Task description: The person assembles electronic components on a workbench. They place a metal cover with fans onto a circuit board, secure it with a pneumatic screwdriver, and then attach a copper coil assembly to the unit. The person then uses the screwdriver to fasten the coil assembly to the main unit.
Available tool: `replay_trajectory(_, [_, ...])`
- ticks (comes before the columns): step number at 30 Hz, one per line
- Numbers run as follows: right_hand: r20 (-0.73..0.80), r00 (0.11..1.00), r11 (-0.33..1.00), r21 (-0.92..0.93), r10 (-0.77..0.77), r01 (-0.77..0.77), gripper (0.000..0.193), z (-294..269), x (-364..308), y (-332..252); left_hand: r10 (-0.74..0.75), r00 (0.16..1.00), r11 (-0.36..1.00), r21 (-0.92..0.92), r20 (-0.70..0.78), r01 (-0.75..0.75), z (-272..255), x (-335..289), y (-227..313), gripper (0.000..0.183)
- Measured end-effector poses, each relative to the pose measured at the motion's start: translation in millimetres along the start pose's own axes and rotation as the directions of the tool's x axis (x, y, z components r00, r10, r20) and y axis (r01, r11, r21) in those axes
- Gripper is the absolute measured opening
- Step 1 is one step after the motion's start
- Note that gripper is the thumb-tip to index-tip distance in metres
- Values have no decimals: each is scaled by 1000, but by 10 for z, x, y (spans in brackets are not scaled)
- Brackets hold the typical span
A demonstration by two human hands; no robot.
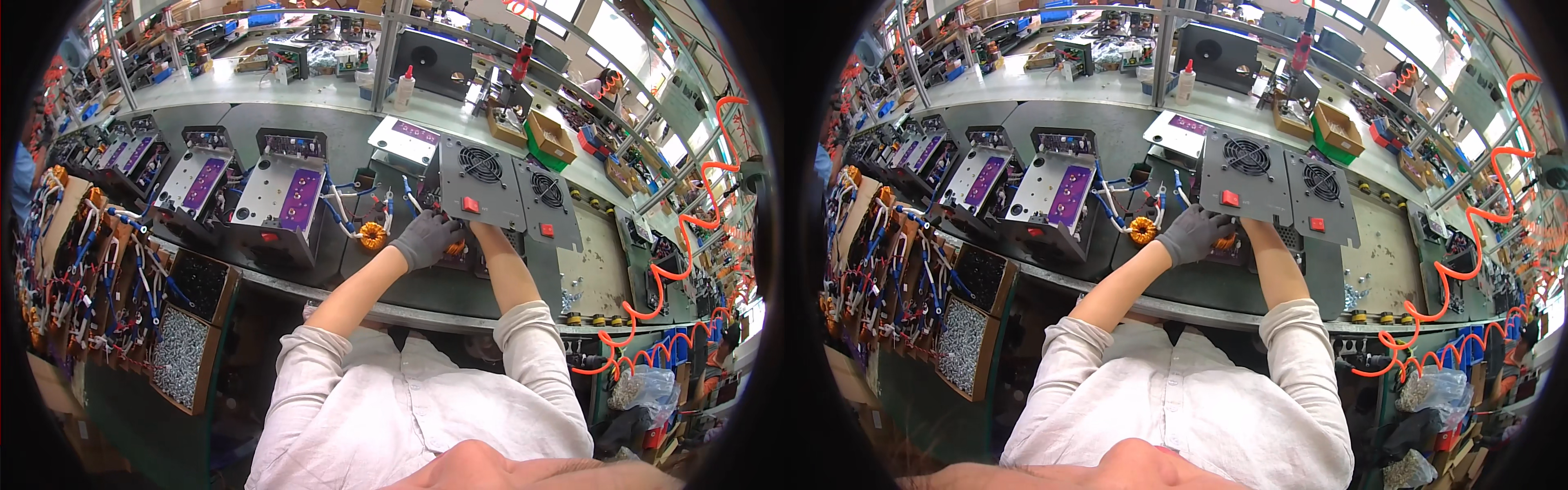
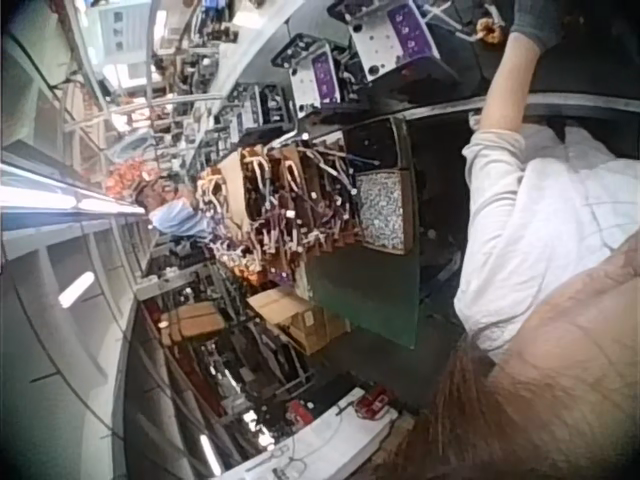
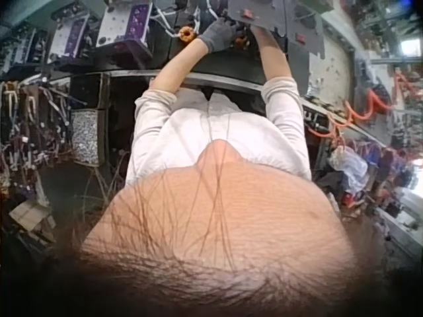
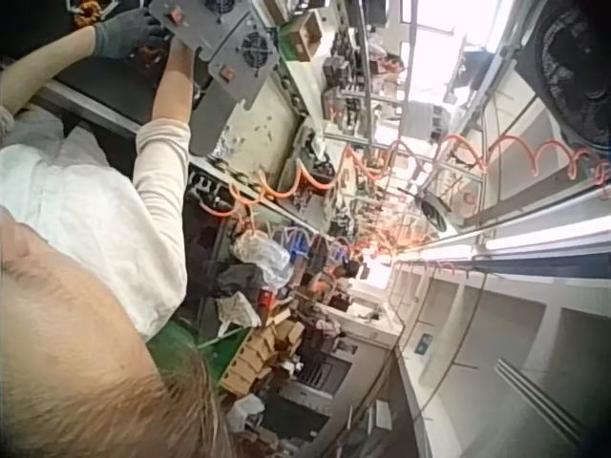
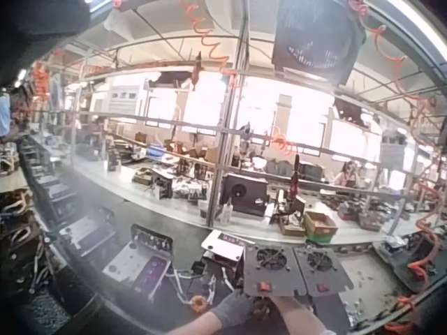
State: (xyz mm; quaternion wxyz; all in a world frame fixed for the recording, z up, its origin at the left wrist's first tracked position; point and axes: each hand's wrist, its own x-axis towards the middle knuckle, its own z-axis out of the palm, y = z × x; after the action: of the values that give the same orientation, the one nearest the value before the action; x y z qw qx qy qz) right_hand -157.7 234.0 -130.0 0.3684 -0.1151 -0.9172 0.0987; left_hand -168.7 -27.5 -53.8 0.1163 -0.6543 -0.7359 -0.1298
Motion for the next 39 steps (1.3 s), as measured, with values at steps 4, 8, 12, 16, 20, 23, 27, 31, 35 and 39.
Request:
replay_trajectory(4, [20, 1000, 1000, 9, 8, -8, 24, -35, -14, -11, -19, 1000, 999, -47, -20, 18, -61, -84, 10, 49])
replay_trajectory(8, [46, 999, 1000, 2, 15, -15, 23, -98, -45, -16, -90, 992, 984, -160, -94, 74, -360, -362, -21, 57])
replay_trajectory(12, [184, 982, 999, -34, 45, -39, 23, -413, -227, -124, -354, 933, 932, 59, -63, 358, -400, -890, -188, 67])
replay_trajectory(16, [477, 840, 956, 0, 259, -295, 22, -1028, -462, -311, -464, 884, 874, 189, 55, 447, -209, -1168, -405, 78])
replay_trajectory(20, [638, 682, 251, 638, 358, -728, 18, -1473, -576, -459, -505, 832, 858, 239, 231, 455, -377, -951, -438, 86])
replay_trajectory(23, [594, 716, 115, 735, 367, -669, 18, -1642, -665, -456, -471, 860, 877, 208, 194, 434, -376, -951, -526, 84])
replay_trajectory(27, [623, 647, 183, 643, 439, -744, 21, -1981, -693, -477, -348, 927, 931, 166, 138, 325, -567, -1027, -421, 80])
replay_trajectory(31, [602, 623, 288, 563, 499, -774, 23, -2077, -838, -373, -130, 991, 991, 11, -11, 130, -884, -963, 201, 73])
replay_trajectory(35, [529, 720, 169, 741, 450, -650, 25, -2074, -893, -490, -3, 997, 994, -112, -71, -5, -1112, -670, 784, 69])
replay_trajectory(39, [556, 750, 129, 766, 359, -629, 29, -2084, -851, -539, 92, 991, 988, -118, -98, -103, -964, -329, 1018, 66])
